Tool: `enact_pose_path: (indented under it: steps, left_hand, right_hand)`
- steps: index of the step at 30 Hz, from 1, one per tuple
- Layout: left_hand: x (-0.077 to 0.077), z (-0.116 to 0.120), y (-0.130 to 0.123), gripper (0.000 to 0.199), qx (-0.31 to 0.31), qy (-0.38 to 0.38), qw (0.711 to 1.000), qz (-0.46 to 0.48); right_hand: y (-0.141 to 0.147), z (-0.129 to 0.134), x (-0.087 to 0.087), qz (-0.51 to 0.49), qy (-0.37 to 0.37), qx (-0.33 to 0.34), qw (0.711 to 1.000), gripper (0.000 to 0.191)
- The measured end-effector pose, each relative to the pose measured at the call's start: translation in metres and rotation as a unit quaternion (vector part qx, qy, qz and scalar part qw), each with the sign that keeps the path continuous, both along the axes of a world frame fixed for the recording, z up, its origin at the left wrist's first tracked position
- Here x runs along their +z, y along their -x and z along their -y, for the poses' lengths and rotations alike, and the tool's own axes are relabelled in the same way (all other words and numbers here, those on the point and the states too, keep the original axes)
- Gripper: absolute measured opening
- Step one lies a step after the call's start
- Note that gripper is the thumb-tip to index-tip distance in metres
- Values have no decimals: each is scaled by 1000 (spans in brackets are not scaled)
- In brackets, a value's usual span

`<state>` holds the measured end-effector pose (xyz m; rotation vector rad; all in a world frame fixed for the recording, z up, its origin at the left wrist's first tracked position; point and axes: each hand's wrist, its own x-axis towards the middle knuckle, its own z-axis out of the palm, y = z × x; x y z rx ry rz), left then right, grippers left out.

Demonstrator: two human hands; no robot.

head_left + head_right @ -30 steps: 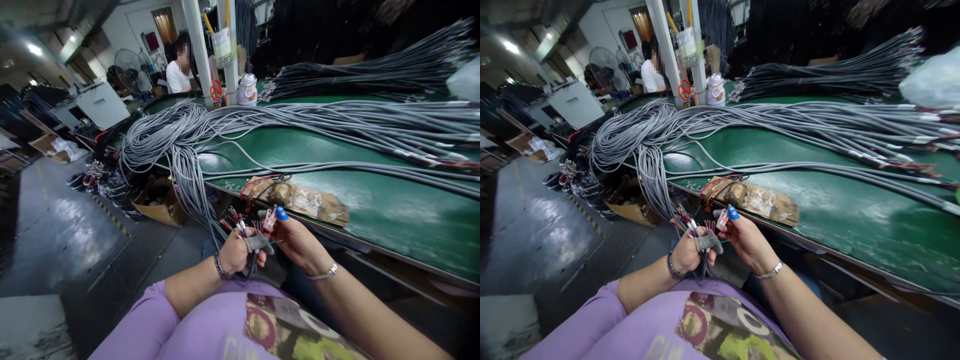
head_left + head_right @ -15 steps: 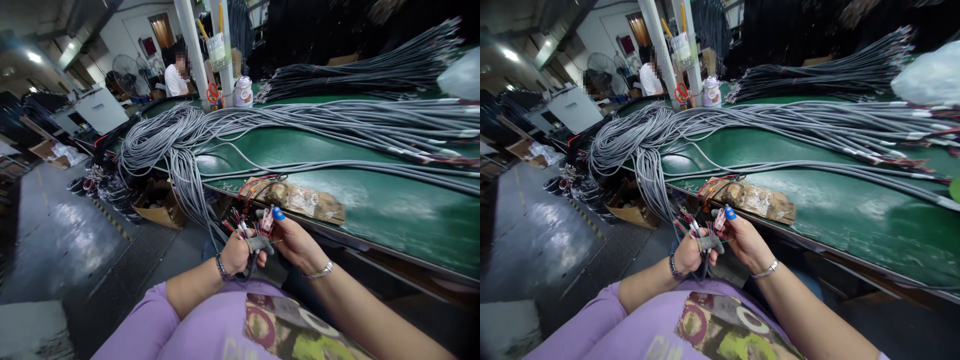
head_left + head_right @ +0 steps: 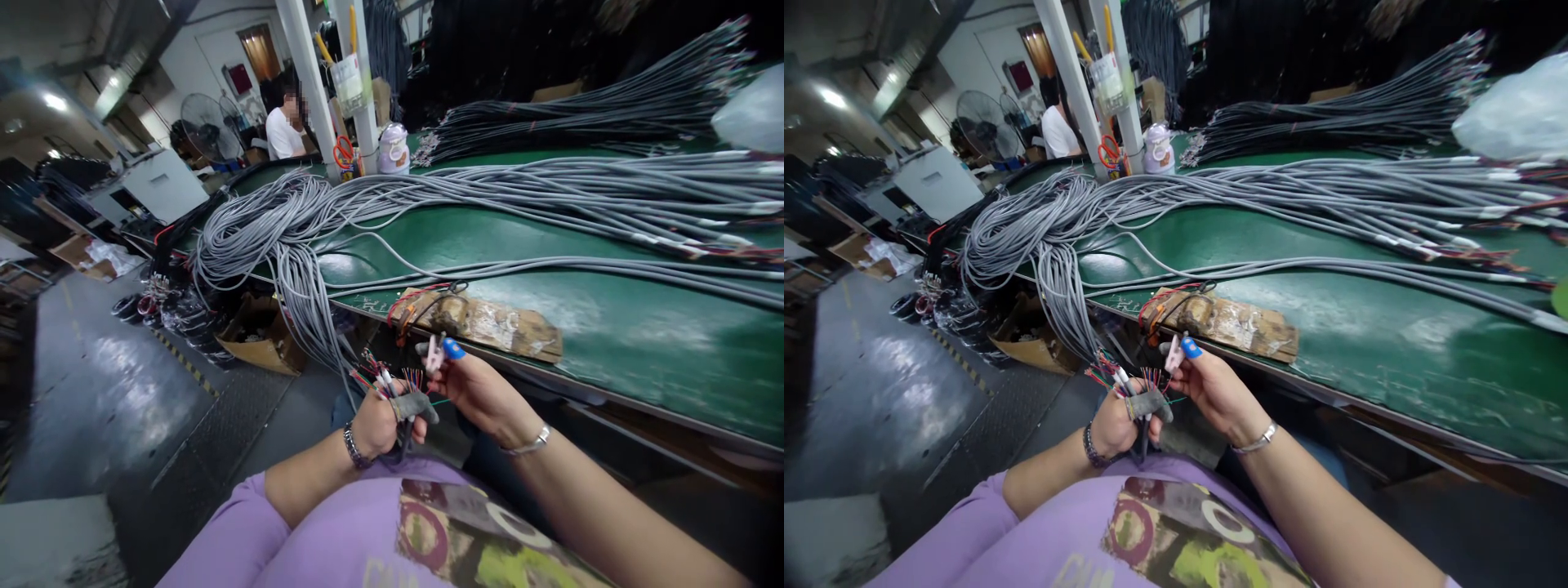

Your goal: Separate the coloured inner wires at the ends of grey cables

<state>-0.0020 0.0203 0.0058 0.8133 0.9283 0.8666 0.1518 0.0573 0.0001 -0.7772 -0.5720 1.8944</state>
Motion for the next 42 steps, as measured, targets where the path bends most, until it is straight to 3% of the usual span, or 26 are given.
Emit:
enact_pose_path:
  steps: [6,15,21,27,30,35,39,42]
  left_hand:
    - [7,-1,-6,43,51,-11,999,5]
    - [5,-4,-15,40,91,-5,996,-11]
    - [7,-5,-16,42,58,3,997,-41]
    - [6,0,-13,43,79,0,997,-25]
    - [4,3,-9,44,61,-3,998,-24]
    - [3,0,-3,44,24,-16,1000,-2]
    - [4,-6,-5,45,-5,-19,1000,4]
    - [5,-9,-7,45,-21,-17,1000,4]
  right_hand:
    - [1,1,2,24,-9,-8,1000,35]
    - [-4,-3,-2,44,-27,-12,999,31]
    - [-2,-2,-1,43,-27,-26,998,33]
    - [-2,1,-1,14,-12,-3,1000,37]
    - [-3,0,-1,10,12,10,1000,42]
    - [-3,-3,2,19,-18,8,1000,26]
    - [-1,-2,2,26,-26,9,999,29]
    - [2,0,0,90,-67,-51,992,35]
